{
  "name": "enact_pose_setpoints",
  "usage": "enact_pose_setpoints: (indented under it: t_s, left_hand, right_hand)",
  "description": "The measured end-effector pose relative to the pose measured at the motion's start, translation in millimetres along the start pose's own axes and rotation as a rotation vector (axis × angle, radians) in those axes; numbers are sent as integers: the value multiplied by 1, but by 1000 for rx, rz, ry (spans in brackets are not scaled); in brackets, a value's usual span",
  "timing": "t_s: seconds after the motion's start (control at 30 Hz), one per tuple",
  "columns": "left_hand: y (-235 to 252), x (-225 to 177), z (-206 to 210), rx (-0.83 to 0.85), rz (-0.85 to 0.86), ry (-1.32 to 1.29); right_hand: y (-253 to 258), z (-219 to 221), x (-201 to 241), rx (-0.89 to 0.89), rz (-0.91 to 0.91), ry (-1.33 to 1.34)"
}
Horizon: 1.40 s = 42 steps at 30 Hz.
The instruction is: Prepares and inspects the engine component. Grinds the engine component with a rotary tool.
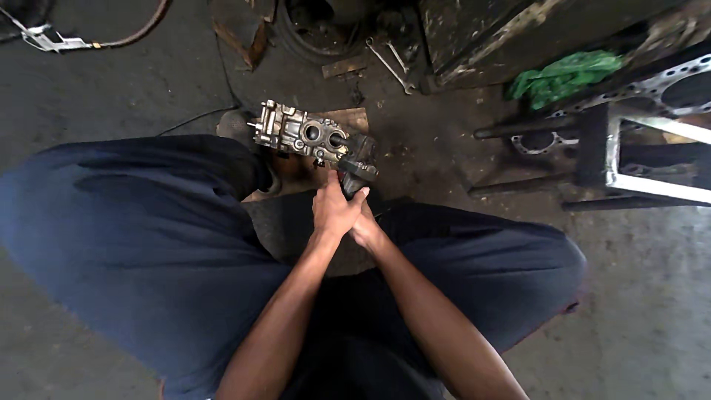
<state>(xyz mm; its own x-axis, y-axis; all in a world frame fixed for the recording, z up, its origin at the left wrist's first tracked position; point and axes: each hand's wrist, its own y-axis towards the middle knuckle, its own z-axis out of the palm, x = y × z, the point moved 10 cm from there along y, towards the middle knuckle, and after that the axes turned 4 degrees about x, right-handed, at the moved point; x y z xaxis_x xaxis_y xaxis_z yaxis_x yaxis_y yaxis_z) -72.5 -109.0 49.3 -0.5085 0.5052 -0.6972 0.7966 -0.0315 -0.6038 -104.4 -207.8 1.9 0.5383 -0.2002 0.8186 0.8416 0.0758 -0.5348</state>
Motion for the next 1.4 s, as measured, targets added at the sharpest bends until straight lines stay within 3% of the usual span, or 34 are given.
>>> enact_pose_setpoints:
  t_s: [0.47,0.97,1.4]
  left_hand:
    - [-10,-11,-3,-16,28,19]
    - [18,10,-4,-15,-23,-20]
    - [-6,-10,-3,-40,43,-20]
  right_hand:
    - [-14,-5,9,-14,19,-77]
    - [17,2,-7,37,11,-14]
    - [-10,0,11,5,52,-34]
